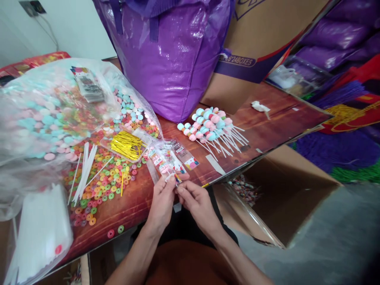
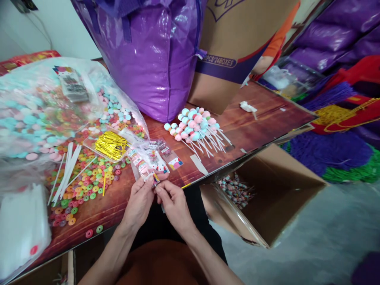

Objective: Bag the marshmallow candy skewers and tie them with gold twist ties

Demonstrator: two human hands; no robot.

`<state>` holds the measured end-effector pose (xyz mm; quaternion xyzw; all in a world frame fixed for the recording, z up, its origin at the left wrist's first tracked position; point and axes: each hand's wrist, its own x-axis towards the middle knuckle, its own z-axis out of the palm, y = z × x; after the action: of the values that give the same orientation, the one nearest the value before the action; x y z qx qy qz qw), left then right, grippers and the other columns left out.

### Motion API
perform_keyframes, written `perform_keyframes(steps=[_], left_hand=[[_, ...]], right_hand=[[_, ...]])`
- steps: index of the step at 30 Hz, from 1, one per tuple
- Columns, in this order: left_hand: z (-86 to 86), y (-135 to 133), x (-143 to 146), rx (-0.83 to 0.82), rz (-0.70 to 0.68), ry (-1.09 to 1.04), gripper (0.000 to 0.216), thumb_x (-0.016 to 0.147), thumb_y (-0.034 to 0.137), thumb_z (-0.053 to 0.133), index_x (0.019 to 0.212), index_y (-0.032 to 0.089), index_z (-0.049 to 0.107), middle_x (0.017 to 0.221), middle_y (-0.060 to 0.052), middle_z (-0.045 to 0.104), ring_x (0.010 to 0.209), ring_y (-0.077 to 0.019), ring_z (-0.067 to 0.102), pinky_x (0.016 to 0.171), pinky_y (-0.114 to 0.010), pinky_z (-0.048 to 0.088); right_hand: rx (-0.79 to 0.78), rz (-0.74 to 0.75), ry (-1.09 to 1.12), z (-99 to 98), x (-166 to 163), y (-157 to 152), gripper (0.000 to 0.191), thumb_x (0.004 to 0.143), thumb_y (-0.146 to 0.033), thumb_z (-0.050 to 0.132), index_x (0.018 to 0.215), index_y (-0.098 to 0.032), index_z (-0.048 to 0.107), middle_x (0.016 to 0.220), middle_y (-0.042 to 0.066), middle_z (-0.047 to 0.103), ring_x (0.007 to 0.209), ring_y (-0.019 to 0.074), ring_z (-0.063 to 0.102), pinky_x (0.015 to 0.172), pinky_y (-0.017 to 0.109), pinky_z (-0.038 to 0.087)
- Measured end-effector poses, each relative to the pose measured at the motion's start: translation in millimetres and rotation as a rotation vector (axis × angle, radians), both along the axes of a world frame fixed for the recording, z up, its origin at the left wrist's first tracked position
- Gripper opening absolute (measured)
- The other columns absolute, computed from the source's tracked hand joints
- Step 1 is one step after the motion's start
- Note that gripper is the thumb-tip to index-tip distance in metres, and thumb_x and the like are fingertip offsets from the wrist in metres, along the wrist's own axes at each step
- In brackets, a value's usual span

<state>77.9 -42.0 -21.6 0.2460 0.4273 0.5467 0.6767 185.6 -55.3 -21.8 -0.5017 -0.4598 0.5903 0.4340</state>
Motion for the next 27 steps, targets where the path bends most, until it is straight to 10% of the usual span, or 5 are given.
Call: perform_keyframes(steps=[9,13,17,21,27], left_hand=[[15.5,-4.0,-17.1,0.035,0.056,-0.066,0.032,0.082,0.041,0.073,0.106,0.02,0.074,0.091,-0.008,0.074,0.086,-0.0213,0.068,0.085,-0.034,0.052],[32.0,-7.9,-46.2,0.062,0.103,-0.167,0.03,0.08,0.04,0.075,0.101,0.019,0.075,0.086,-0.009,0.071,0.086,-0.0232,0.067,0.084,-0.038,0.053],[33.2,-12.0,-75.9,0.118,0.372,-0.136,0.015,0.078,0.032,0.078,0.079,0.018,0.071,0.068,-0.001,0.057,0.071,-0.0166,0.059,0.073,-0.032,0.053],[28.5,-14.6,-109.7,0.131,0.665,-0.064,0.015,0.078,0.025,0.078,0.077,0.017,0.066,0.062,0.005,0.041,0.058,-0.0083,0.042,0.06,-0.022,0.046],[22.9,-23.8,-150.2,0.028,0.719,-0.093,0.025,0.075,0.021,0.073,0.064,0.016,0.052,0.061,0.005,0.034,0.052,-0.0068,0.03,0.045,-0.018,0.031]], right_hand=[[-0.228,-0.047,0.357,15.4,-33.9,16.1,0.051,0.082,-0.059,0.066,0.058,-0.02,0.044,0.045,-0.01,0.027,0.041,0.0056,0.018,0.041,0.022,0.015],[-0.236,0.196,0.321,28.3,-48.8,21.8,0.045,0.087,-0.056,0.061,0.061,-0.02,0.05,0.044,-0.01,0.028,0.04,0.0061,0.019,0.043,0.022,0.017],[0.161,0.549,-0.223,40.5,-64.1,44.1,0.037,0.094,-0.028,0.048,0.059,-0.019,0.053,0.05,-0.003,0.048,0.048,0.0106,0.042,0.052,0.025,0.028],[0.559,0.491,-0.686,53.9,-89.2,81.0,0.023,0.087,-0.006,0.049,0.07,-0.019,0.059,0.065,0.0,0.06,0.062,0.0137,0.051,0.06,0.026,0.032],[0.92,0.771,-0.99,50.9,-127.6,84.3,0.021,0.089,-0.003,0.053,0.084,-0.019,0.066,0.086,0.005,0.066,0.073,0.016,0.059,0.059,0.026,0.036]])
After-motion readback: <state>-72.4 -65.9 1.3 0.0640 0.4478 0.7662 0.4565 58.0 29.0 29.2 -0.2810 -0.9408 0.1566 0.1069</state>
